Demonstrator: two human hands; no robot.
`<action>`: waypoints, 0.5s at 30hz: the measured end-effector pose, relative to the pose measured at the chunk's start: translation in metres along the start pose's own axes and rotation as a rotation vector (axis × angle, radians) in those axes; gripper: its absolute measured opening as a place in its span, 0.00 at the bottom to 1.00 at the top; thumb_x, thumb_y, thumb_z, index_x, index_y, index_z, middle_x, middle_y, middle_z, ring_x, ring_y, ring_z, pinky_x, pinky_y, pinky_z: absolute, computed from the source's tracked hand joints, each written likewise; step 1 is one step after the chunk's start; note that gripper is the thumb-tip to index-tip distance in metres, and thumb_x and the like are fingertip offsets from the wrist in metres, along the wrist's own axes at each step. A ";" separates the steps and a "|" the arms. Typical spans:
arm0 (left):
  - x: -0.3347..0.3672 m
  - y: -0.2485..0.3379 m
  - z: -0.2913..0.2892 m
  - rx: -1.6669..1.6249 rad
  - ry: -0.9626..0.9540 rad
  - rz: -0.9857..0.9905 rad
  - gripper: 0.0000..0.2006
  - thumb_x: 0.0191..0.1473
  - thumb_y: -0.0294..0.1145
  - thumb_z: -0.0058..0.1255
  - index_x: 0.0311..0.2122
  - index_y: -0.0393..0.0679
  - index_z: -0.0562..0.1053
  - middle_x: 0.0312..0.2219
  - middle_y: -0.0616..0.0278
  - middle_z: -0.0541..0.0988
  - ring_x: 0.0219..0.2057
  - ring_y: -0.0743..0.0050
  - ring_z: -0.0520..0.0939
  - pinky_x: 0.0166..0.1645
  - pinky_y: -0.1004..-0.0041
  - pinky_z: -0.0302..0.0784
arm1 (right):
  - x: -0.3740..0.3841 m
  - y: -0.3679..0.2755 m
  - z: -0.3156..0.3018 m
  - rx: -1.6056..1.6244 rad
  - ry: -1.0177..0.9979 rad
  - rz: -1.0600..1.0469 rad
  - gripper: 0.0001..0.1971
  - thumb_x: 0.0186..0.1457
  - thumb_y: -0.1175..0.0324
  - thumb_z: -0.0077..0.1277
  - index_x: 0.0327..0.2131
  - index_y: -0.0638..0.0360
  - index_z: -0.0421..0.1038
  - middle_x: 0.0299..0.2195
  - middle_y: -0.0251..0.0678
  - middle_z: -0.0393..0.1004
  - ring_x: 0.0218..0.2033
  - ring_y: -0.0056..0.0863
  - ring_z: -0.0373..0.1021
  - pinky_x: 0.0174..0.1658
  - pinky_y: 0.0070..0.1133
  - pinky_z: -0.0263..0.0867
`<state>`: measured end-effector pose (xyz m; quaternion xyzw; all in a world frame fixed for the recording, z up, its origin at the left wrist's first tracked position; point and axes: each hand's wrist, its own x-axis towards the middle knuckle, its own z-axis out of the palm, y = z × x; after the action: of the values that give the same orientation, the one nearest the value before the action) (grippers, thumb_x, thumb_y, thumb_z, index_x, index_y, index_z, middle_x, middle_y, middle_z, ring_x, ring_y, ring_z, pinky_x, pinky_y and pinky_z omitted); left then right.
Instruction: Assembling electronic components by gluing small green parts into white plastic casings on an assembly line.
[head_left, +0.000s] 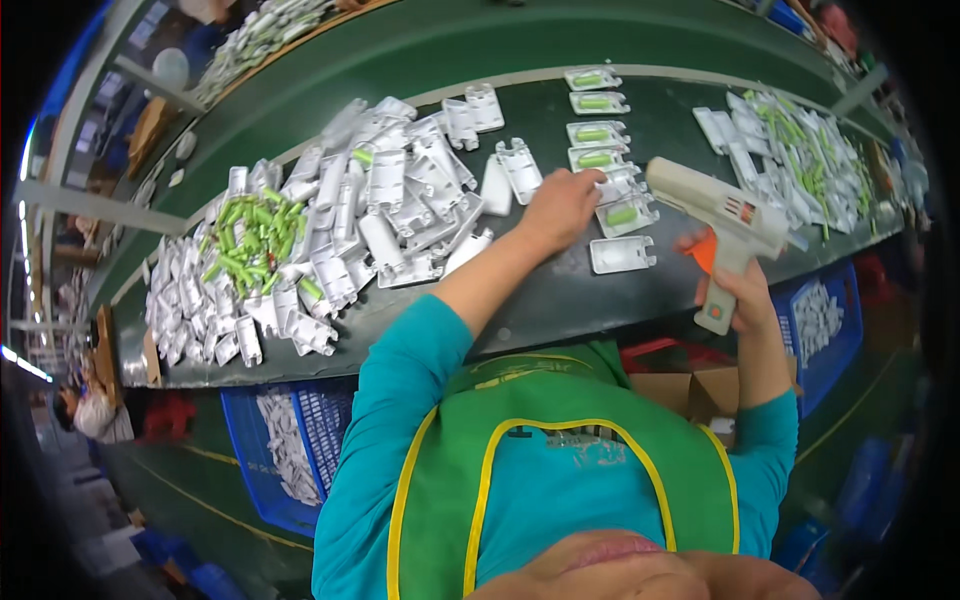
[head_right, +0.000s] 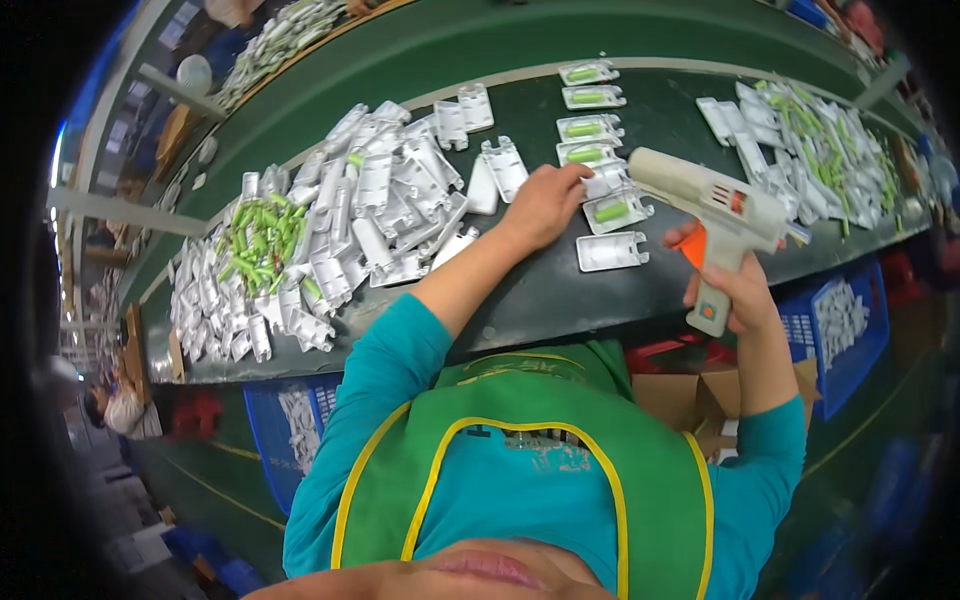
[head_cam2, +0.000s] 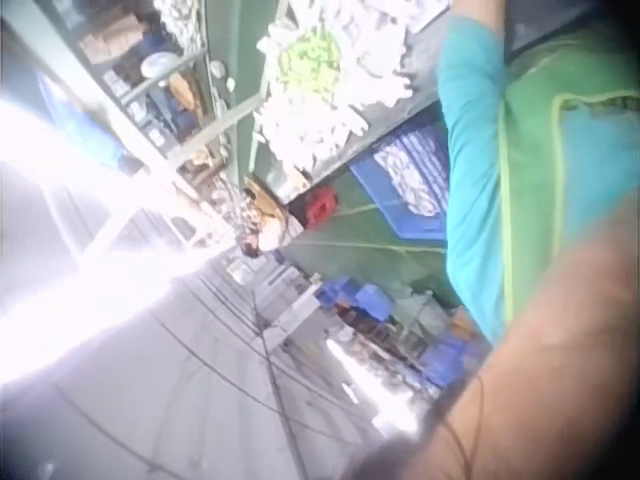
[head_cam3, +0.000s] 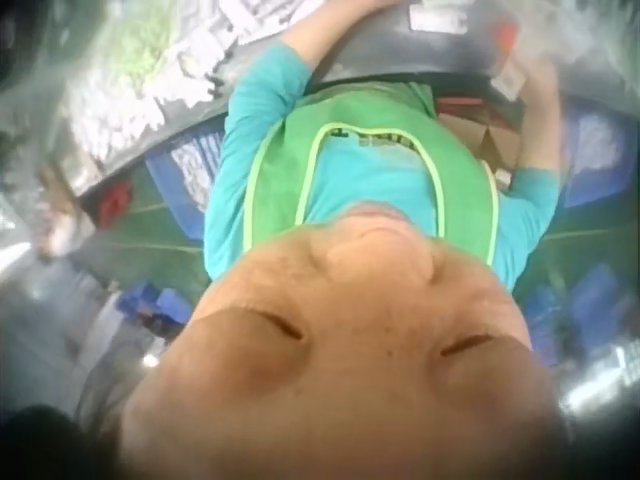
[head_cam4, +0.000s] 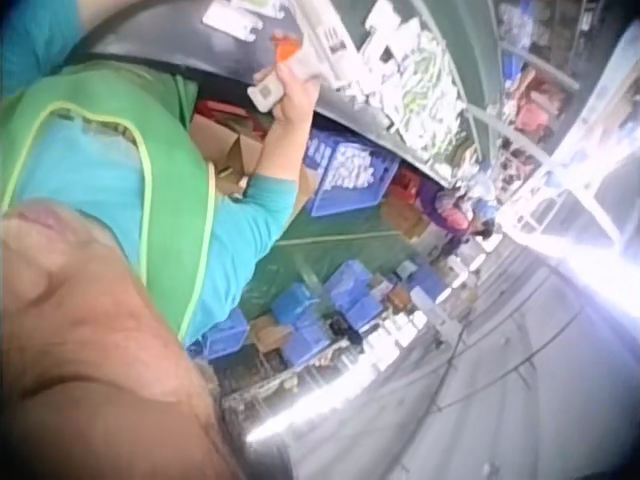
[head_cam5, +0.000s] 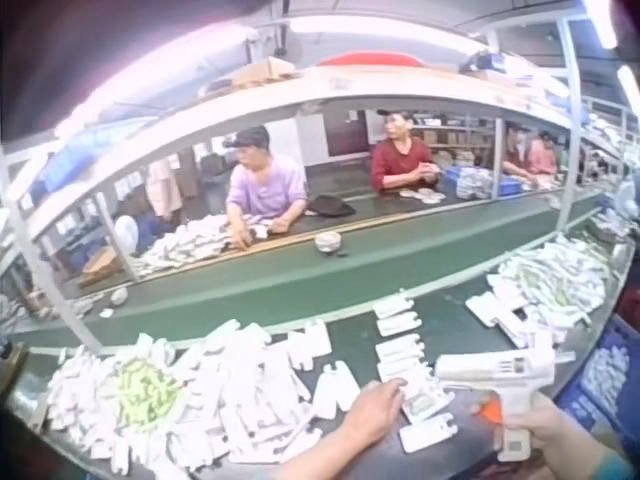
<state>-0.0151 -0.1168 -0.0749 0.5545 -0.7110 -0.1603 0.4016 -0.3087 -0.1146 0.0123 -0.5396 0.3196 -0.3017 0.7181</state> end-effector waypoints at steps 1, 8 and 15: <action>-0.001 0.001 0.001 0.021 0.003 0.003 0.10 0.55 0.31 0.46 0.42 0.45 0.72 0.27 0.49 0.75 0.34 0.49 0.75 0.39 0.58 0.70 | 0.000 -0.002 0.003 -0.029 0.008 -0.012 0.32 0.49 0.62 0.54 0.55 0.65 0.57 0.48 0.46 0.68 0.48 0.33 0.68 0.29 0.21 0.71; -0.008 -0.001 0.000 -0.080 0.123 0.068 0.13 0.51 0.21 0.44 0.43 0.42 0.69 0.38 0.52 0.73 0.38 0.51 0.76 0.45 0.62 0.72 | 0.007 -0.004 0.003 -0.124 0.023 0.079 0.26 0.54 0.64 0.51 0.54 0.64 0.58 0.46 0.40 0.69 0.47 0.29 0.69 0.32 0.20 0.69; -0.006 0.002 0.003 -0.036 0.135 -0.014 0.17 0.45 0.22 0.52 0.44 0.44 0.69 0.42 0.54 0.71 0.40 0.54 0.75 0.45 0.65 0.72 | 0.015 -0.018 0.005 -0.195 0.075 0.108 0.26 0.55 0.61 0.50 0.54 0.64 0.59 0.44 0.39 0.71 0.43 0.28 0.71 0.32 0.20 0.68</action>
<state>-0.0180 -0.1117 -0.0780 0.5618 -0.6754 -0.1381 0.4573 -0.2972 -0.1278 0.0282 -0.5774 0.4027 -0.2500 0.6648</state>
